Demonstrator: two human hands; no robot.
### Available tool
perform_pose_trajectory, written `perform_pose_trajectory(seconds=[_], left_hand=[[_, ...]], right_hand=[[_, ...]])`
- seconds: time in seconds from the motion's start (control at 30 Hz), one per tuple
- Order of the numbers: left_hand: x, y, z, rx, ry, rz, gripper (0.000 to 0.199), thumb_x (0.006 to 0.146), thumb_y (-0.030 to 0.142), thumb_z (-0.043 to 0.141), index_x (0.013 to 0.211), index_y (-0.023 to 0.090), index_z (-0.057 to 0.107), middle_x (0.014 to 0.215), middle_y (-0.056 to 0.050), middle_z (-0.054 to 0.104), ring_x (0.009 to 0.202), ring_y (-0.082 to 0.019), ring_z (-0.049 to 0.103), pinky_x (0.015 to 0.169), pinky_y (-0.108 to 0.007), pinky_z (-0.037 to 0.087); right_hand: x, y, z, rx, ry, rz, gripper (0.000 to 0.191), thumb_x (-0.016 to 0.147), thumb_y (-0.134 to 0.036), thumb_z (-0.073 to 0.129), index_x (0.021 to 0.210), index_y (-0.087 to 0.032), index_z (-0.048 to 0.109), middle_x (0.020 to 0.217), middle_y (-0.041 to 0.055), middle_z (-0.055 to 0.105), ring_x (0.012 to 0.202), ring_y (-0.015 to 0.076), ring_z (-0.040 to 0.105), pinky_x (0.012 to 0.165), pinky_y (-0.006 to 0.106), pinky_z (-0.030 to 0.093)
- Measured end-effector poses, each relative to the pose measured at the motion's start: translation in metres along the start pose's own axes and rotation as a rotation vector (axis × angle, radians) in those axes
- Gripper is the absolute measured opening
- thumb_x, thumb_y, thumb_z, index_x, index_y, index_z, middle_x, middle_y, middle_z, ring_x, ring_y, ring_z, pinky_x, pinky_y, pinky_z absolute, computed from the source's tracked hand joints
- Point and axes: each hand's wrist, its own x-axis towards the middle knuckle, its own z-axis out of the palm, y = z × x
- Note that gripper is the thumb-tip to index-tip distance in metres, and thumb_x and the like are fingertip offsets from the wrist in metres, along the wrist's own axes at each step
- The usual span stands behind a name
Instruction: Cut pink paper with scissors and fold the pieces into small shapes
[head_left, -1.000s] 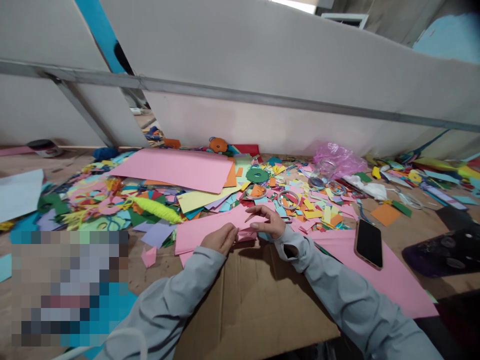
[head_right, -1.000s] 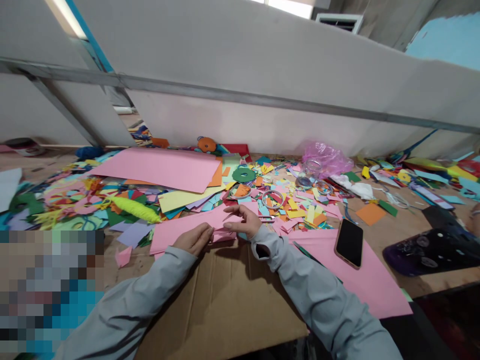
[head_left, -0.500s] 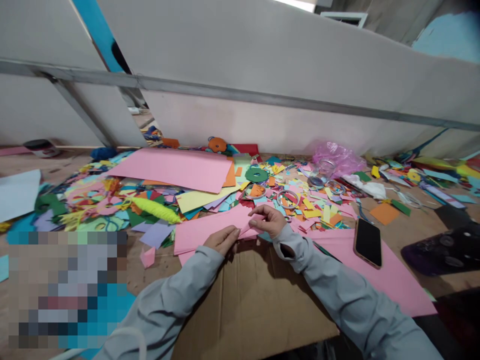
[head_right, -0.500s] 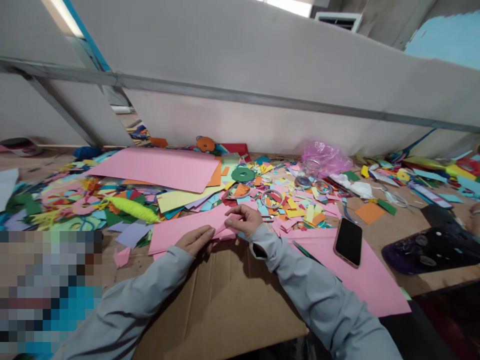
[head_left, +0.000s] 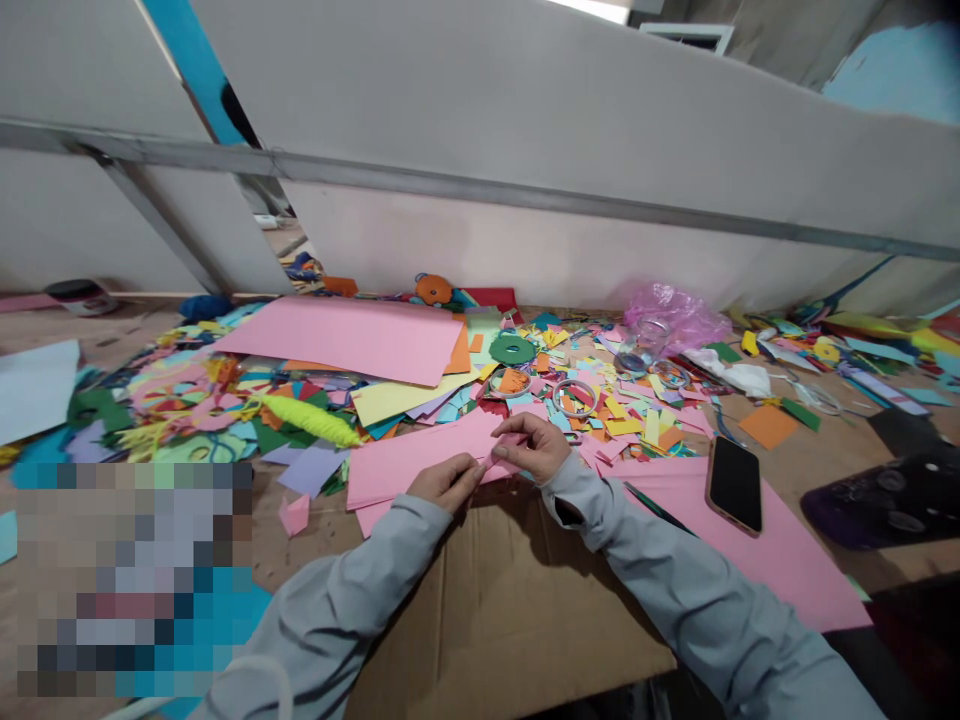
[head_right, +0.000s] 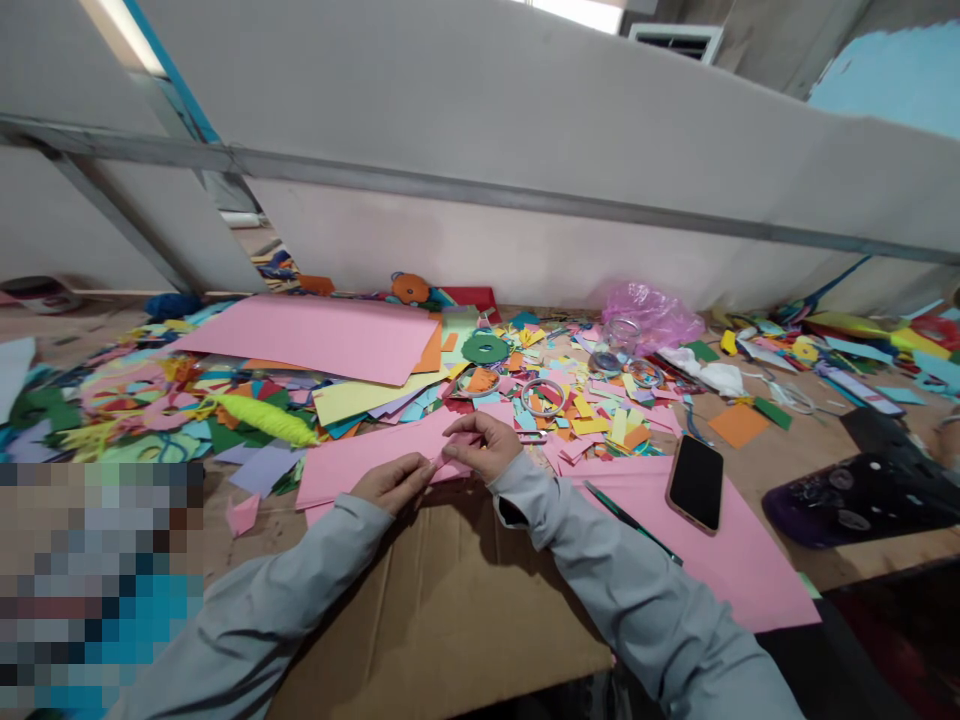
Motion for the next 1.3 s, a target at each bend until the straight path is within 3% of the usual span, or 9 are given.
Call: perform_pose_trajectory(seconds=[0.13,0.27,0.47,0.63,0.73,0.93,1.03,1.2,1.3], left_hand=[[0.000,-0.001,0.001,-0.003,-0.009,0.021,0.040,0.077,0.056,0.046,0.066,0.019,0.052,0.046,0.007,0.043,0.043,-0.009,0.037,0.040,-0.021,0.026],[0.000,0.002,-0.001,0.029,0.083,0.039,0.038,0.078,0.054,0.047,0.066,0.018,0.054,0.049,0.006,0.041,0.046,-0.009,0.035,0.043,-0.021,0.026],[-0.001,-0.001,0.000,0.156,0.186,0.158,0.032,0.080,0.045,0.045,0.063,0.018,0.052,0.052,0.005,0.043,0.053,-0.011,0.039,0.052,-0.021,0.032],[-0.001,-0.006,0.003,0.235,0.147,0.233,0.032,0.083,0.042,0.040,0.071,0.017,0.057,0.059,0.003,0.051,0.058,-0.012,0.046,0.056,-0.022,0.035],[-0.002,-0.003,0.003,0.257,0.129,0.224,0.034,0.082,0.044,0.042,0.065,0.018,0.054,0.055,0.004,0.046,0.055,-0.011,0.041,0.054,-0.022,0.033],[-0.003,0.005,0.002,0.070,0.146,0.137,0.036,0.080,0.049,0.046,0.065,0.017,0.055,0.053,0.005,0.043,0.053,-0.010,0.039,0.051,-0.021,0.031],[-0.003,0.005,0.000,0.041,0.181,0.083,0.037,0.080,0.050,0.046,0.063,0.018,0.054,0.048,0.006,0.039,0.049,-0.010,0.037,0.047,-0.021,0.028],[0.000,-0.001,0.001,0.121,0.220,0.131,0.038,0.079,0.052,0.045,0.065,0.018,0.054,0.052,0.005,0.043,0.054,-0.011,0.041,0.052,-0.021,0.033],[0.000,-0.001,0.003,0.107,0.175,0.126,0.039,0.079,0.053,0.043,0.067,0.018,0.057,0.055,0.004,0.047,0.055,-0.012,0.044,0.052,-0.021,0.034]], right_hand=[[0.000,-0.004,0.001,0.029,0.012,0.004,0.027,0.066,-0.033,0.072,0.087,-0.017,0.065,0.076,0.0010,0.058,0.066,0.0114,0.050,0.060,0.023,0.040],[0.000,-0.003,0.008,0.304,0.037,0.162,0.045,0.058,-0.040,0.077,0.093,-0.017,0.060,0.067,-0.0023,0.057,0.056,0.0093,0.049,0.053,0.022,0.041],[-0.007,-0.004,0.024,0.484,-0.050,0.331,0.036,0.050,-0.036,0.082,0.070,-0.014,0.063,0.060,-0.0019,0.060,0.053,0.0100,0.054,0.055,0.024,0.046],[-0.011,-0.008,0.026,0.457,0.010,0.330,0.030,0.049,-0.034,0.082,0.061,-0.014,0.062,0.054,-0.0010,0.061,0.049,0.0106,0.053,0.050,0.023,0.043],[-0.008,-0.007,0.022,0.458,0.078,0.328,0.032,0.049,-0.037,0.082,0.061,-0.015,0.061,0.052,-0.0022,0.059,0.047,0.0104,0.051,0.048,0.023,0.042],[0.006,-0.003,0.002,0.379,0.244,0.197,0.034,0.053,-0.044,0.079,0.062,-0.016,0.061,0.054,-0.0038,0.055,0.048,0.0073,0.046,0.047,0.020,0.039],[0.008,-0.002,0.001,0.462,0.190,0.240,0.039,0.054,-0.047,0.078,0.072,-0.016,0.061,0.056,-0.0047,0.055,0.043,0.0057,0.045,0.043,0.020,0.039],[-0.003,-0.001,0.014,0.426,-0.053,0.341,0.039,0.053,-0.044,0.080,0.072,-0.015,0.061,0.050,-0.0042,0.056,0.038,0.0081,0.048,0.037,0.020,0.039],[-0.007,0.000,0.018,0.382,-0.022,0.327,0.035,0.056,-0.044,0.078,0.067,-0.014,0.063,0.050,-0.0014,0.058,0.038,0.0091,0.049,0.035,0.020,0.039]])
